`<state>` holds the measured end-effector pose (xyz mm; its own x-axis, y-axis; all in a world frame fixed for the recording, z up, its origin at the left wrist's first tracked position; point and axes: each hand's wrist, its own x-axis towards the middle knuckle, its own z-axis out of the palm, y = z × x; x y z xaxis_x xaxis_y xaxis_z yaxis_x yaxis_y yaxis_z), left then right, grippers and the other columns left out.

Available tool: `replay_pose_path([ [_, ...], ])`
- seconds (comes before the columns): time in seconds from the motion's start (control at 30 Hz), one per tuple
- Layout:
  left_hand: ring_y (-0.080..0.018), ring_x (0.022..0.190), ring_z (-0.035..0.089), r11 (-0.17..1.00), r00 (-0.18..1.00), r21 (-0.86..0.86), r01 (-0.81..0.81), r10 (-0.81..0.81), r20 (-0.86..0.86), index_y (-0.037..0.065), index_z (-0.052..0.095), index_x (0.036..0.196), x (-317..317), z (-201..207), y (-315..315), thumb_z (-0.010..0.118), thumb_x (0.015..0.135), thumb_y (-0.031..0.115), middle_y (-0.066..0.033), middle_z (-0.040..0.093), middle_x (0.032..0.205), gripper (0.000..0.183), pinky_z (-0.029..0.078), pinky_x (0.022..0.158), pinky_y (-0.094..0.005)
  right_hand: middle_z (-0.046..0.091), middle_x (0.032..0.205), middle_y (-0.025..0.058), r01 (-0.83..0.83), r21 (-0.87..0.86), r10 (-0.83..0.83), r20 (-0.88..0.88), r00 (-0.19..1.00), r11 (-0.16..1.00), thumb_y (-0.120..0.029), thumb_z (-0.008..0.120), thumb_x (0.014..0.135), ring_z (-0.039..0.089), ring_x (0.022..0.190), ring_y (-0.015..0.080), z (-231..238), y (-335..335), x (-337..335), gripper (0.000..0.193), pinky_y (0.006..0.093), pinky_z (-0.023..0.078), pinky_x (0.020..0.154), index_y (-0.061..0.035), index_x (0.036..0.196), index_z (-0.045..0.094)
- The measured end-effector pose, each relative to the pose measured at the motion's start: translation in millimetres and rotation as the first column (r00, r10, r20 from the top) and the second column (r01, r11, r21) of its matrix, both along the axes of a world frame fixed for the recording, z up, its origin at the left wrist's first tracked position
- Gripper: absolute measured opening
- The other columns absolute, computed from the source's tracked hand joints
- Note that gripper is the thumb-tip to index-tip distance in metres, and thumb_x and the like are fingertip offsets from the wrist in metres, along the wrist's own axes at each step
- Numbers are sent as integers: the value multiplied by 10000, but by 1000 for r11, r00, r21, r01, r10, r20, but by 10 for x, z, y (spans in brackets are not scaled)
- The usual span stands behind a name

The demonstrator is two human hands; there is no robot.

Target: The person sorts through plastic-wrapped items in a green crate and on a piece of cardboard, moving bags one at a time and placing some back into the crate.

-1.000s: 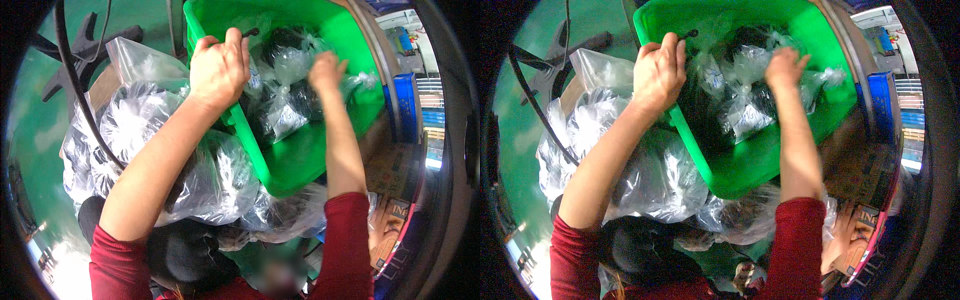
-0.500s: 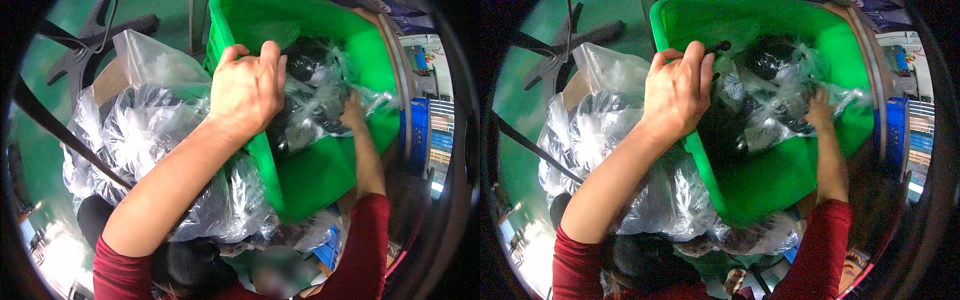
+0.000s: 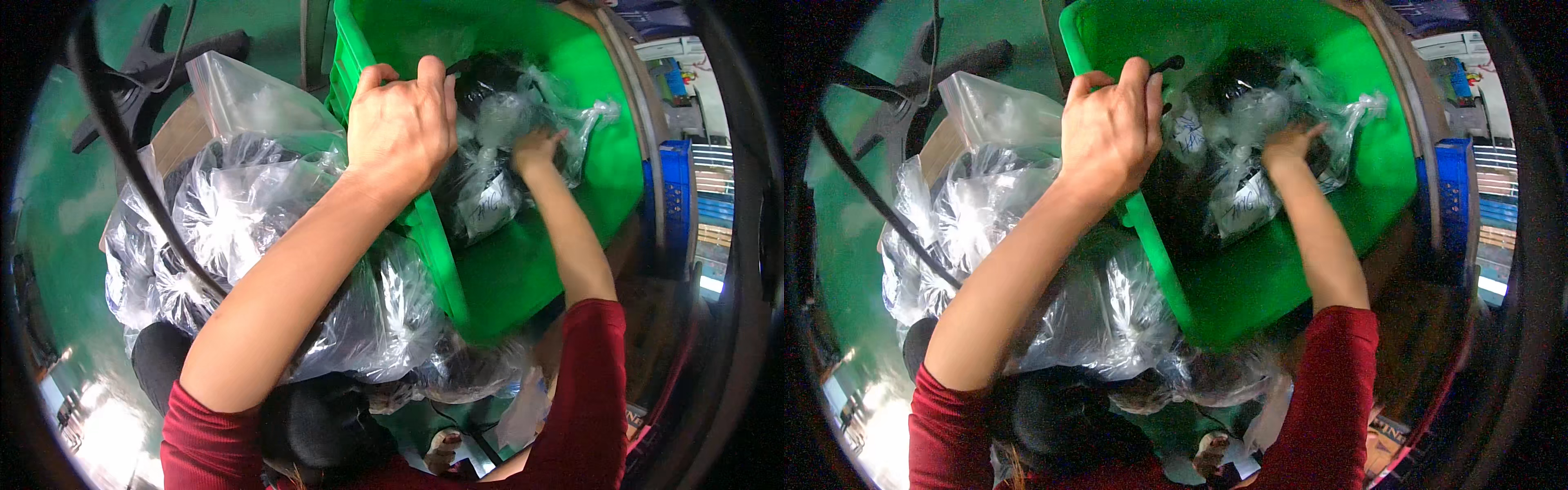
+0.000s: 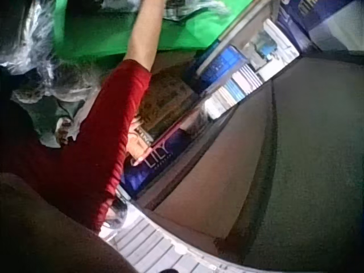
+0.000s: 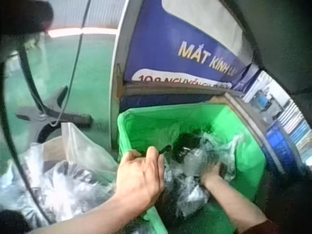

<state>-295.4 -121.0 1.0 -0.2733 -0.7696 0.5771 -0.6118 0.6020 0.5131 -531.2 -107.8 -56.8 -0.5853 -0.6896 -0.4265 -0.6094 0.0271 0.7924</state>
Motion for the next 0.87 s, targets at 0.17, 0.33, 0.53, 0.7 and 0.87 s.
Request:
replay_pose_path([
  [0.17, -287, 437, 467, 999, 999, 17, 46, -46, -4, 44, 405, 737, -177, 74, -8, 440, 770, 125, -110, 451, 438, 94, 375, 609, -348, 528, 1002, 126, 465, 15, -316, 752, 578, 885, -531, 520, 635, 501, 928, 249, -513, 202, -120, 572, 340, 391, 787, -31, 910, 568],
  [0.33, -294, 511, 522, 990, 998, 131, 51, -45, -46, 28, 389, 778, 53, 302, -16, 358, 795, 180, -157, 510, 495, 156, 343, 748, -356, 564, 829, 175, 153, -301, 63, 602, 796, 941, -186, 500, 608, 550, 767, 300, -164, 343, 221, 260, 379, 439, 666, -13, 781, 587],
  [0.53, -295, 507, 521, 994, 996, 102, 33, -42, 84, 32, 369, 744, 1, 183, 70, 361, 797, 155, -158, 509, 495, 134, 355, 724, -352, 563, 846, 181, 362, -126, -149, 753, 641, 924, -157, 466, 628, 555, 794, 292, 135, 827, 724, 237, 382, 438, 660, -13, 763, 595],
  [0.7, -291, 479, 513, 996, 991, 74, 39, -48, 122, 29, 385, 752, 2, 220, 101, 355, 799, 148, -154, 512, 493, 132, 355, 725, -350, 568, 811, 176, 233, -193, -7, 755, 656, 953, -115, 440, 665, 549, 791, 307, 405, 1279, 1253, 207, 393, 440, 654, -20, 773, 588],
  [0.87, -282, 470, 513, 999, 983, 15, 46, -48, 177, 25, 392, 775, -10, 149, 14, 377, 796, 187, -146, 513, 487, 164, 350, 739, -345, 541, 930, 159, 348, -397, 68, 736, 673, 849, -153, 479, 680, 525, 874, 292, 876, 1361, 1436, 344, 375, 424, 718, -96, 1019, 497],
])
